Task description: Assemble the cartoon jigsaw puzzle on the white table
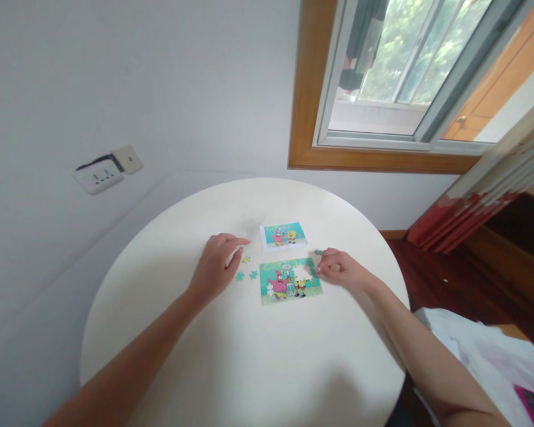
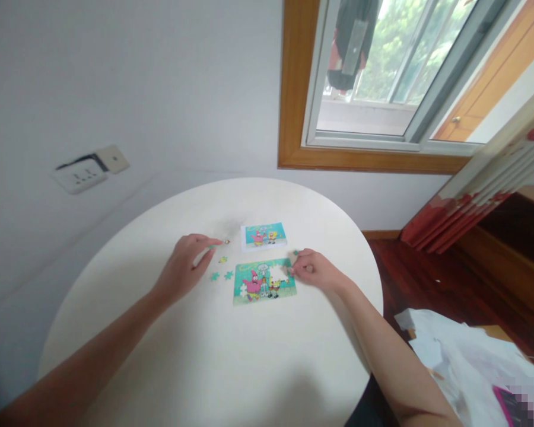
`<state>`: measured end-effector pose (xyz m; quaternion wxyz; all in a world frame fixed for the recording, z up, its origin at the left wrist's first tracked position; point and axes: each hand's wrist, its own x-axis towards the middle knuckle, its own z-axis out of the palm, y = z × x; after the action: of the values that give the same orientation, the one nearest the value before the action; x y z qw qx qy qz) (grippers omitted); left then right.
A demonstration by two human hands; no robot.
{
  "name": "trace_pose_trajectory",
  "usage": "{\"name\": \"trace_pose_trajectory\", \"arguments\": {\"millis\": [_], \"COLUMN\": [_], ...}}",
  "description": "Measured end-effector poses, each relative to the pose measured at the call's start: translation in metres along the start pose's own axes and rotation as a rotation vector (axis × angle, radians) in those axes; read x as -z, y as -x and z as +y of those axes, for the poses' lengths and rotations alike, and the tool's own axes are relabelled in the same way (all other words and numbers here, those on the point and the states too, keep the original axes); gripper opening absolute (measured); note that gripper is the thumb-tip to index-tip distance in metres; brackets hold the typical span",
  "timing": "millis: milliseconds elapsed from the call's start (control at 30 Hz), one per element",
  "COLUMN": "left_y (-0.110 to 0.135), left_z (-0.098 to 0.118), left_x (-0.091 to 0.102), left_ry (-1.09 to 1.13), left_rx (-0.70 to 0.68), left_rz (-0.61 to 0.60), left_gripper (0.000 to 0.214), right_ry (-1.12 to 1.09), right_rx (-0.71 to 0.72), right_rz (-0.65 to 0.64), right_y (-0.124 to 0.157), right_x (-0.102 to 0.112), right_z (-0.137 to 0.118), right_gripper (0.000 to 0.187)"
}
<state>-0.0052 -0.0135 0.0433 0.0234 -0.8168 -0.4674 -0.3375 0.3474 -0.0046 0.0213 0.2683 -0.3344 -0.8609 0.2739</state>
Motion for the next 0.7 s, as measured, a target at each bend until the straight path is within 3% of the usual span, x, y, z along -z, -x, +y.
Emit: {"name": "trace_pose_trajectory", "arguments": {"millis": [200,300,433,700], "left_y": [0.027,0.028,0.027,0.027], "left_z": [-0.044,-0.056,-0.058,-0.054], "left_x": [-0.009,-0.006,-0.004,-0.009], "left_ry": [-0.029,0.0,0.033,0.045], "left_rx": [0.099,0.158,0.162,0.094], "left_rz": [0.04,0.093,0.087,0.012], "left_gripper": [0.029,0.03,0.03,0.029], "right_ry": [0.025,0.058,0.167,0.369], "right_rx": [-0.027,-0.051,-0.201,-0.356], "right_rz": [-0.064,0.05,0.208,0.271], "right_y": [0.0,0.001,0.002,0.001], "right_x": [0.002,0.006,0.009,-0.009], "right_z": [-0.003,-0.001,0.012,0.034], "right_gripper": [0.035,0.032,0.029,0.034]}}
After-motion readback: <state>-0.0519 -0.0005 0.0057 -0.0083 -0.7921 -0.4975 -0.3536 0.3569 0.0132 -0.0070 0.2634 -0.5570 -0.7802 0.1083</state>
